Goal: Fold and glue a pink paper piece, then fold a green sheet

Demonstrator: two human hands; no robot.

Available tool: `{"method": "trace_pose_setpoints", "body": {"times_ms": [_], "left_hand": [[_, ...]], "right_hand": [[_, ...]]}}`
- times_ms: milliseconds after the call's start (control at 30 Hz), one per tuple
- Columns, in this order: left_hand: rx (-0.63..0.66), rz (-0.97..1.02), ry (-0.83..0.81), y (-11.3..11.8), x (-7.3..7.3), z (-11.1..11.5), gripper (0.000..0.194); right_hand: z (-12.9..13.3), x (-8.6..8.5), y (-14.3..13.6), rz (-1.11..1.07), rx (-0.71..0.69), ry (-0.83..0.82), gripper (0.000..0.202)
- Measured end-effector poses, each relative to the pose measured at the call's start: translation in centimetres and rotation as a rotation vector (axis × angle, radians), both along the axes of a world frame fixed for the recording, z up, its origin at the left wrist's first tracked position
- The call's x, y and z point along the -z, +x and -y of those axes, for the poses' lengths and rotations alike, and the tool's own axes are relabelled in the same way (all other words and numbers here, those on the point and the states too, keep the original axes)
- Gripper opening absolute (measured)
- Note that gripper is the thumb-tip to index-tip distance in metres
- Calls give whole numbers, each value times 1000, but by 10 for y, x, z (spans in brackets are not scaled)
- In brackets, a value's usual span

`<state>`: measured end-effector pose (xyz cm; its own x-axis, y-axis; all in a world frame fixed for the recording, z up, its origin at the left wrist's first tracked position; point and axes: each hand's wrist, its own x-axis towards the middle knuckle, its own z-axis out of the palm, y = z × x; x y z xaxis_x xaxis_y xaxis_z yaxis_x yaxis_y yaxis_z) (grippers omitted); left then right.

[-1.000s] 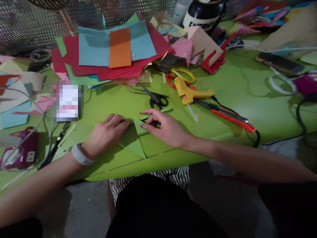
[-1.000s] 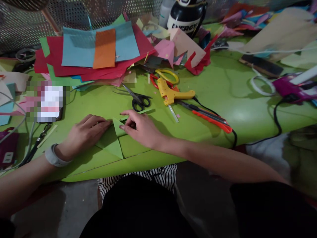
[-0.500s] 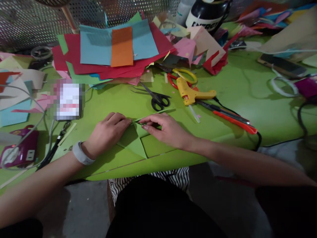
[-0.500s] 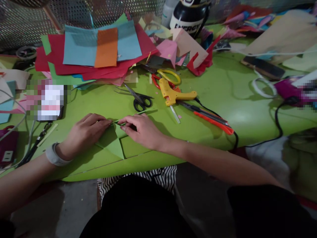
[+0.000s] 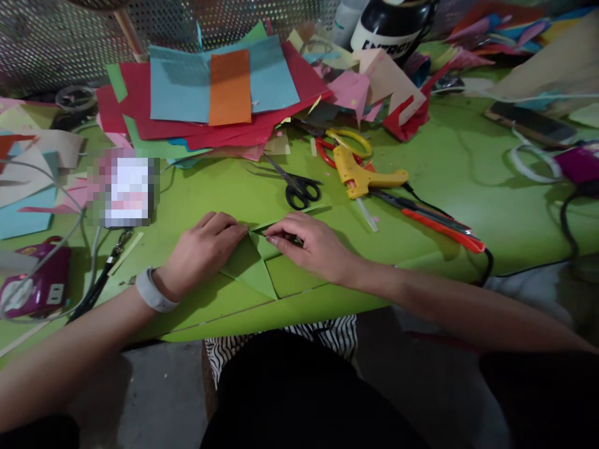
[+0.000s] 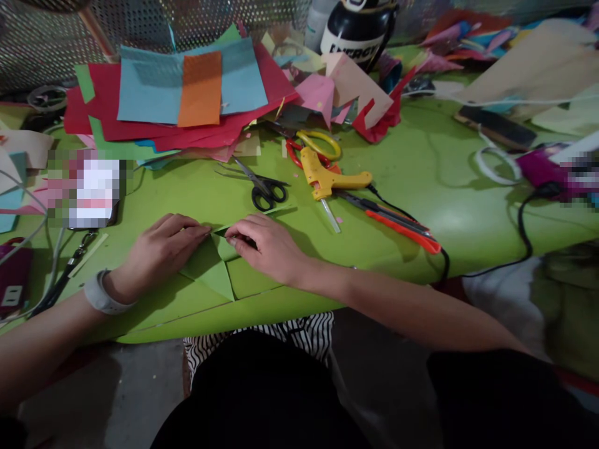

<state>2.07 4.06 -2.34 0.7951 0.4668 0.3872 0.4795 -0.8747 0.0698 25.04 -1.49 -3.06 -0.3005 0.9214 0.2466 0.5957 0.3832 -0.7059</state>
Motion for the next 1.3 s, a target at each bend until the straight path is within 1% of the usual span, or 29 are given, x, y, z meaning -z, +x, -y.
{"method": "trace_pose_setpoints", "body": {"times_ms": [133,300,433,667,833,1100,1300], "left_hand": [[-4,2,0,0,0,0,21],[-10,2,-10,1,0,0,22],[-6,8,-11,2,-1,1,23],[-5,26,-10,3,-2,1,25],[11,5,-7,1,-3,2,26],[92,-106,69,-6,-6,12,24],[83,-96,92,-8,-7,14,26]], "right_hand": [[2,1,0,3,5,9,12],[4,0,-2,-37,85,-76,12],[4,-1,-5,-28,123,-87,12],[2,-1,-6,19,135,-69,10],[-1,-2,-6,29,136,-96,11],[-2,-1,-8,73,135,-75,11],[-3,-1,-9,74,141,-77,11]]}}
